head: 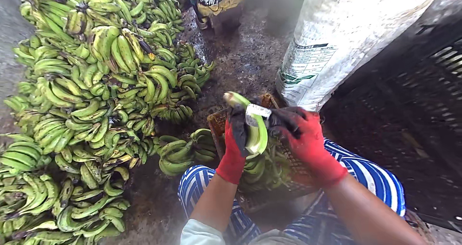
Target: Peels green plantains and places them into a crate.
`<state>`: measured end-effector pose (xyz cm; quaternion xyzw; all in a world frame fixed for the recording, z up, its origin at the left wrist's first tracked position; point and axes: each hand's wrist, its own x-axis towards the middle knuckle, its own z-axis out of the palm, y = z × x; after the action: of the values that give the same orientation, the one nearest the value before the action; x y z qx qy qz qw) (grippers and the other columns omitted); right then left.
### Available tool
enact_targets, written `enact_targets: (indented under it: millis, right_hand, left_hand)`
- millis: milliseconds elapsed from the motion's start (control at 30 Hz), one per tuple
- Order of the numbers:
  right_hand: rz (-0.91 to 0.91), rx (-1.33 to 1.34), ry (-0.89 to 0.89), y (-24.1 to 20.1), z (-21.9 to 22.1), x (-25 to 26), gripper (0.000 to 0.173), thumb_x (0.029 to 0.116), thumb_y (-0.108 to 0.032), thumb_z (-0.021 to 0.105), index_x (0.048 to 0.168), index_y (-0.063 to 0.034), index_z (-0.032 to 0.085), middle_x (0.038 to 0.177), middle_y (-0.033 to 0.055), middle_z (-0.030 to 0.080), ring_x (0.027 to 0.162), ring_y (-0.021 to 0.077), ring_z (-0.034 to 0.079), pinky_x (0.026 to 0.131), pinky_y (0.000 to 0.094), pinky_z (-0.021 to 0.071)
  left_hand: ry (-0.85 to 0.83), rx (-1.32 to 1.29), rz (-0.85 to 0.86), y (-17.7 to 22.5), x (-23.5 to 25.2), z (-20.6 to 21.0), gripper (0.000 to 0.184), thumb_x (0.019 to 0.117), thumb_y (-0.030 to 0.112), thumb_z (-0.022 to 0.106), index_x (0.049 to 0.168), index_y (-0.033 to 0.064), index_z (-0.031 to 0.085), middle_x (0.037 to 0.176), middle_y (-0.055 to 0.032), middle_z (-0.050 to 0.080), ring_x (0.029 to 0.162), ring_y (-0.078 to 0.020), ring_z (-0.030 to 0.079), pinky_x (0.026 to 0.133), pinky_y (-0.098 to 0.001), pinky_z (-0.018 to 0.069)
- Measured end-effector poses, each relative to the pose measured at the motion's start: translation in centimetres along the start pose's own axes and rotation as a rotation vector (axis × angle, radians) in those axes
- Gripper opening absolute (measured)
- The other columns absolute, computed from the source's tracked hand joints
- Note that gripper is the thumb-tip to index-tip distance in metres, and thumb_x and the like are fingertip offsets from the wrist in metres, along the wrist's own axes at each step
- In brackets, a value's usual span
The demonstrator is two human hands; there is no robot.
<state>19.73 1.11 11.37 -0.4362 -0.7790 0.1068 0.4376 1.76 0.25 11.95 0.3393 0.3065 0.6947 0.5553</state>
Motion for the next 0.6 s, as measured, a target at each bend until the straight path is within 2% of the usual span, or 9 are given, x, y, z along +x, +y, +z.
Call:
enact_targets:
  millis: [100, 167, 200, 267, 333, 400, 467, 533, 600]
  right_hand:
    - [-0.092, -0.063, 0.048, 1.1, -0.7, 0.2, 0.045, 0.0970, -0.051, 0.059, 0.127, -0.0201, 0.073, 0.119, 0.0151, 0.070, 0.111, 0.0331, 0.064, 0.098, 0.0580, 0.0402]
    - [-0.093, -0.093, 0.024, 1.9, -1.3, 0.9, 0.044, 0.0972, -0.048, 0.059, 0.124, -0.0161, 0.074, 0.118, 0.0180, 0.070, 0.108, 0.0374, 0.065, 0.094, 0.0620, 0.0424]
    - [-0.035, -0.101, -0.014, 2.4, -1.8, 1.6, 0.044, 0.0969, -0.042, 0.059, 0.123, -0.0100, 0.074, 0.119, 0.0223, 0.069, 0.108, 0.0429, 0.065, 0.093, 0.0668, 0.0426]
    - [0.148, -0.154, -0.076, 3.4, -2.5, 3.4, 0.046, 0.1026, -0.039, 0.050, 0.129, -0.0062, 0.069, 0.125, 0.0248, 0.066, 0.111, 0.0465, 0.064, 0.094, 0.0702, 0.0417]
    - [0.249, -0.206, -0.073, 3.5, -2.5, 3.7, 0.054, 0.1052, -0.047, 0.040, 0.136, -0.0097, 0.064, 0.130, 0.0238, 0.064, 0.114, 0.0469, 0.062, 0.095, 0.0702, 0.0414]
    - [0.113, -0.209, 0.013, 2.3, -1.5, 1.5, 0.054, 0.1019, -0.049, 0.047, 0.134, -0.0083, 0.065, 0.126, 0.0263, 0.065, 0.112, 0.0489, 0.062, 0.095, 0.0704, 0.0427]
    - [-0.127, -0.188, 0.141, 0.9, 0.2, -1.0, 0.049, 0.0989, -0.056, 0.055, 0.130, -0.0203, 0.068, 0.120, 0.0181, 0.068, 0.108, 0.0387, 0.063, 0.096, 0.0604, 0.0426]
    - [-0.244, -0.151, 0.167, -0.1, 0.9, -1.4, 0.041, 0.0988, -0.057, 0.057, 0.126, -0.0280, 0.068, 0.116, 0.0091, 0.068, 0.107, 0.0274, 0.061, 0.099, 0.0480, 0.0369]
    - [-0.191, -0.093, 0.095, -0.3, 0.3, 0.0, 0.043, 0.0991, -0.053, 0.057, 0.125, -0.0224, 0.072, 0.114, 0.0117, 0.072, 0.103, 0.0297, 0.066, 0.093, 0.0534, 0.0429]
  left_hand:
    - [-0.092, 0.170, -0.146, 1.0, -0.1, -0.5, 0.036, 0.1081, 0.026, 0.036, 0.140, 0.0159, 0.049, 0.113, 0.0034, 0.068, 0.100, -0.0037, 0.066, 0.088, -0.0248, 0.0563]
    - [-0.254, 0.336, -0.213, 2.0, -0.2, -1.2, 0.039, 0.1021, 0.010, 0.042, 0.140, 0.0072, 0.048, 0.109, 0.0034, 0.067, 0.096, -0.0002, 0.064, 0.086, -0.0209, 0.0548]
    - [-0.328, 0.403, -0.286, 2.6, -0.2, -1.2, 0.044, 0.0988, 0.010, 0.048, 0.142, 0.0060, 0.047, 0.113, 0.0015, 0.067, 0.098, -0.0008, 0.064, 0.088, -0.0219, 0.0542]
    - [-0.435, 0.480, -0.397, 3.1, -0.1, -1.3, 0.063, 0.0975, 0.019, 0.054, 0.157, 0.0096, 0.036, 0.139, -0.0053, 0.059, 0.116, -0.0062, 0.061, 0.100, -0.0282, 0.0515]
    - [-0.328, 0.443, -0.354, 2.0, 0.0, -1.6, 0.061, 0.1010, 0.025, 0.051, 0.159, 0.0166, 0.034, 0.141, -0.0091, 0.059, 0.116, -0.0146, 0.063, 0.098, -0.0365, 0.0538]
    - [-0.078, 0.211, -0.215, 0.5, 0.7, -1.7, 0.041, 0.1058, 0.037, 0.045, 0.143, 0.0206, 0.051, 0.116, -0.0058, 0.068, 0.095, -0.0143, 0.068, 0.081, -0.0343, 0.0595]
    - [0.119, -0.217, -0.120, 0.7, 1.8, -0.3, 0.038, 0.1073, 0.047, 0.039, 0.117, 0.0182, 0.061, 0.098, -0.0006, 0.069, 0.086, -0.0104, 0.069, 0.074, -0.0287, 0.0603]
    - [0.183, -0.421, -0.093, 1.4, 1.9, 0.1, 0.038, 0.1065, 0.049, 0.039, 0.111, 0.0181, 0.060, 0.095, 0.0000, 0.067, 0.085, -0.0115, 0.069, 0.074, -0.0294, 0.0601]
    - [0.063, -0.298, -0.094, 1.6, 0.8, 0.3, 0.035, 0.1067, 0.046, 0.038, 0.114, 0.0216, 0.062, 0.097, 0.0029, 0.069, 0.085, -0.0081, 0.070, 0.072, -0.0263, 0.0599]
